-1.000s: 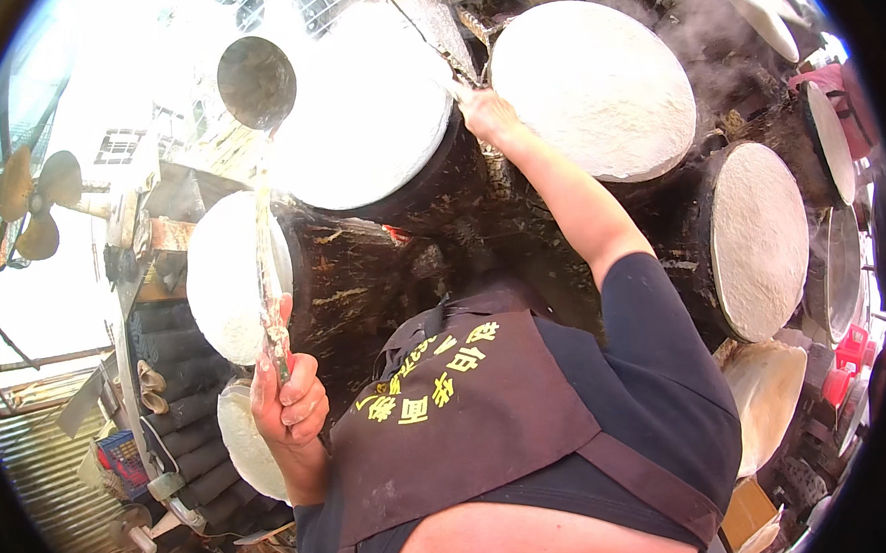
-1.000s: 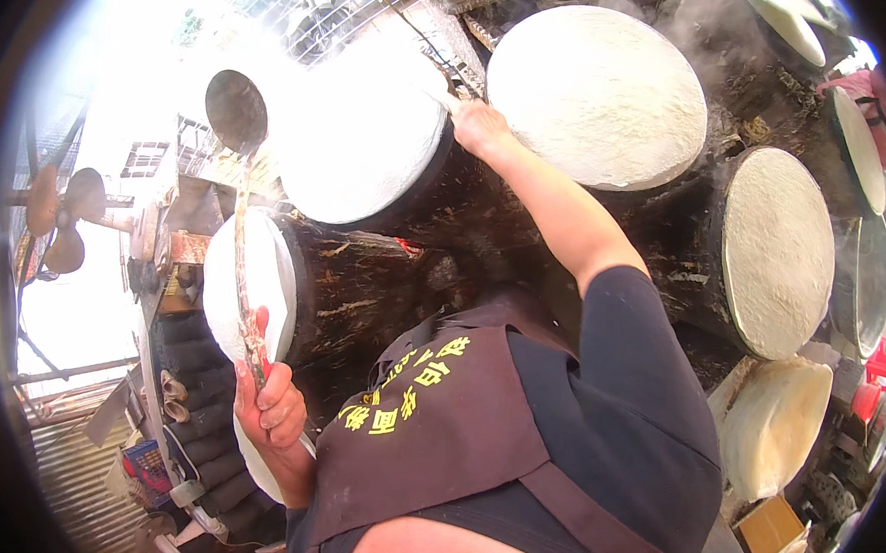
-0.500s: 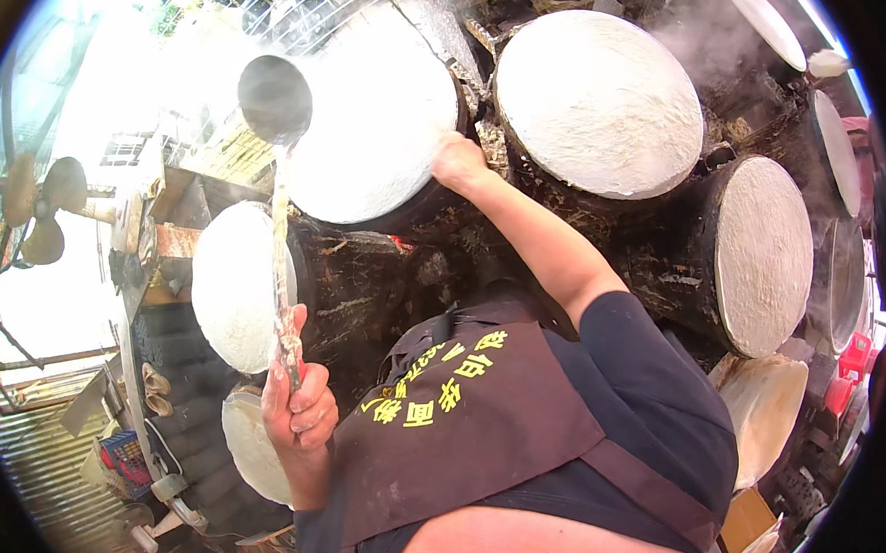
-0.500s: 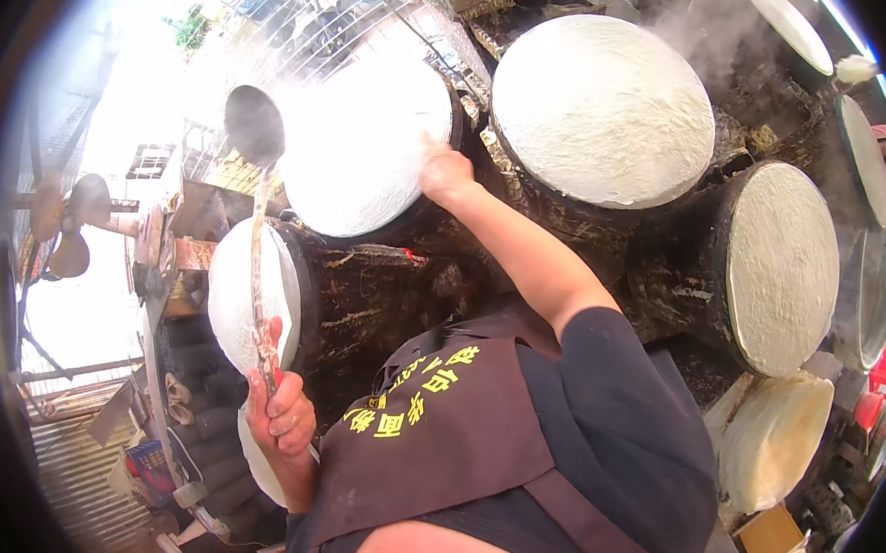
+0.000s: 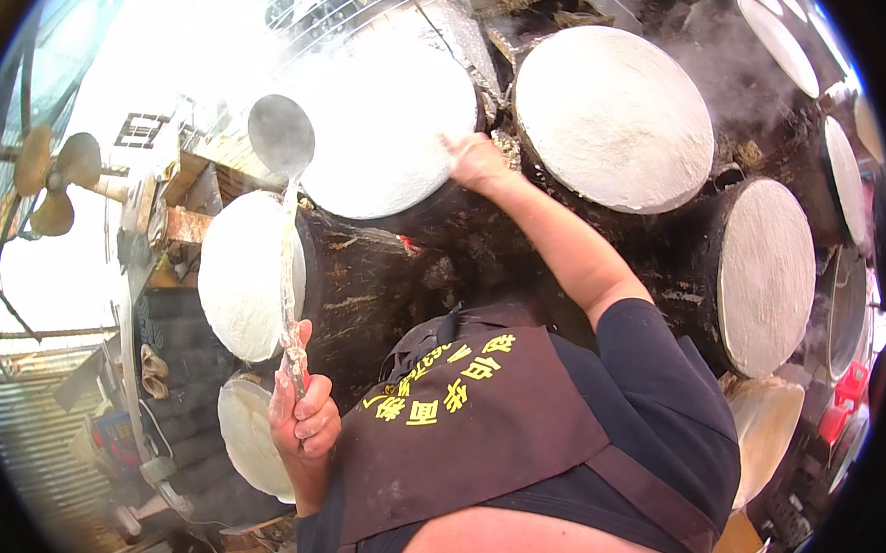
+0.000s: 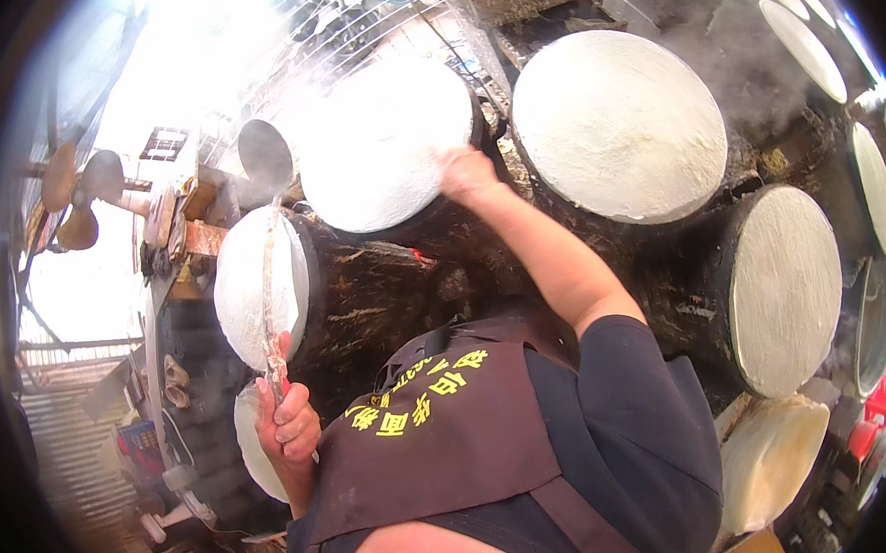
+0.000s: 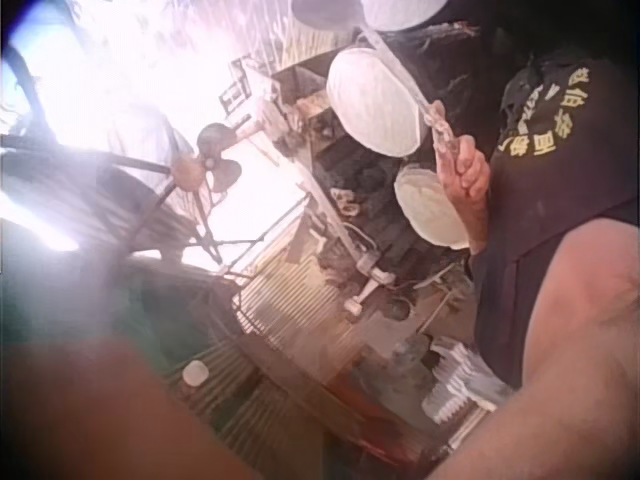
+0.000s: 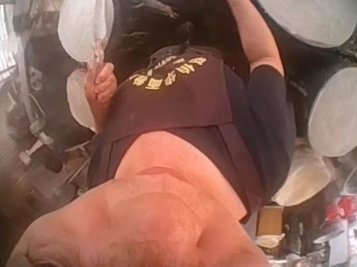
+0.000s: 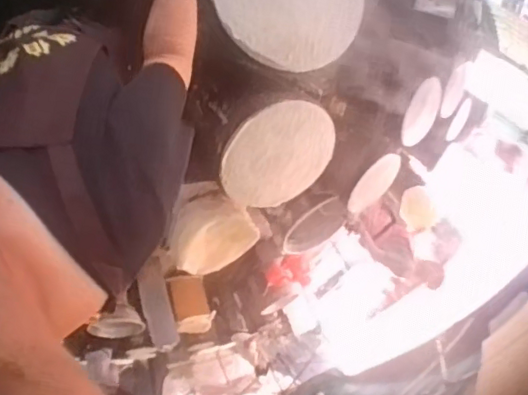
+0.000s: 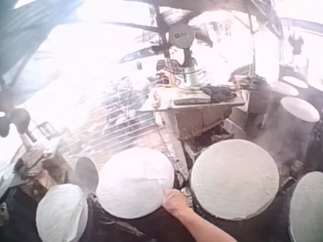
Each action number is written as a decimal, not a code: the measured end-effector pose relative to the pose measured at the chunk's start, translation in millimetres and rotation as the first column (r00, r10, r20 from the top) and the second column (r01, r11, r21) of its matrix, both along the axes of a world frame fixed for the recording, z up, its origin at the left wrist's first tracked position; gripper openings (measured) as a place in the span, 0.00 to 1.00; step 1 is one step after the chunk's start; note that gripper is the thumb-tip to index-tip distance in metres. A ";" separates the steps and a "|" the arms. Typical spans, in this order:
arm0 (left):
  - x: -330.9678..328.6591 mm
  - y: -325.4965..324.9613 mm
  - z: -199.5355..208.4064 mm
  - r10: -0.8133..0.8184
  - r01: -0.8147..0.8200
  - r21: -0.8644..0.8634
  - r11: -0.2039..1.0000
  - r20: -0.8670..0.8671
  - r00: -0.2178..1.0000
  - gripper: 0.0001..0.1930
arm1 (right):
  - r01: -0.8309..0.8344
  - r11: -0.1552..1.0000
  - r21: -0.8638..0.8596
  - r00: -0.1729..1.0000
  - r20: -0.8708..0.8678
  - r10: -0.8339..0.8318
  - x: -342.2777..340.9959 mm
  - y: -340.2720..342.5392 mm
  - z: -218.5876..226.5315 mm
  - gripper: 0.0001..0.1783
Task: The person ladles batter onto multiple hot griddles, spreads it into thin crepes, and flips them with a spatula. They repeatedly scoop batter from a large bowl and transfer cooked crepes to a stack.
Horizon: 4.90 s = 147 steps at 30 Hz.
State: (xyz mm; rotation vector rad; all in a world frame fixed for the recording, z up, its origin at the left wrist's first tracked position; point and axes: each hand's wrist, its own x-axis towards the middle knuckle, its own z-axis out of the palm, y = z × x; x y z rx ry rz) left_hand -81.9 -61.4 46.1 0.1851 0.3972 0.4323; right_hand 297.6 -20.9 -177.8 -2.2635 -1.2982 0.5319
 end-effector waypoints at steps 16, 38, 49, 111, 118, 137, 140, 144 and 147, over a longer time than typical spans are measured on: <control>-5.8 2.7 -15.2 -0.048 0.049 0.007 0.999 -0.104 0.993 0.28 | -0.190 0.975 0.115 0.975 0.142 0.173 35.9 2.4 -1.9 0.31; 134.6 123.3 -99.6 0.460 0.535 0.634 0.558 -0.773 0.436 0.11 | 0.314 0.938 0.148 0.599 -0.798 -0.074 -105.4 -92.4 10.8 0.30; 218.8 24.8 -71.0 0.223 -0.043 0.288 0.957 -0.630 0.744 0.09 | 0.112 0.922 0.371 0.788 -0.599 0.145 -144.5 -76.8 -25.7 0.31; -302.2 -343.3 -68.4 0.937 -0.945 0.095 -0.314 -0.132 -0.325 0.18 | -0.999 -0.054 0.008 -0.044 0.466 0.884 -735.6 -51.4 20.9 0.36; -288.6 -343.1 -69.6 0.898 -0.912 0.101 -0.397 -0.162 -0.409 0.17 | -0.976 0.078 0.204 0.152 0.381 0.912 -745.0 50.4 99.7 0.16; -318.4 -329.6 -62.7 0.956 -0.952 0.151 -0.265 -0.090 -0.280 0.22 | -0.777 -0.178 0.605 0.463 0.739 0.490 -416.2 249.2 271.2 0.11; -317.5 -322.8 -52.0 0.967 -0.960 0.146 -0.238 -0.060 -0.249 0.21 | -0.839 -0.045 0.542 0.480 0.776 0.410 -383.1 241.2 189.1 0.15; -331.1 -316.5 -51.4 0.985 -0.976 0.143 -0.166 -0.020 -0.171 0.20 | -0.782 0.288 0.553 0.609 0.580 0.541 -349.4 205.5 46.3 0.12; -329.0 -307.6 -45.5 0.990 -0.978 0.159 -0.134 -0.033 -0.141 0.19 | -0.687 0.398 0.608 0.705 0.424 0.568 -345.2 158.4 7.5 0.13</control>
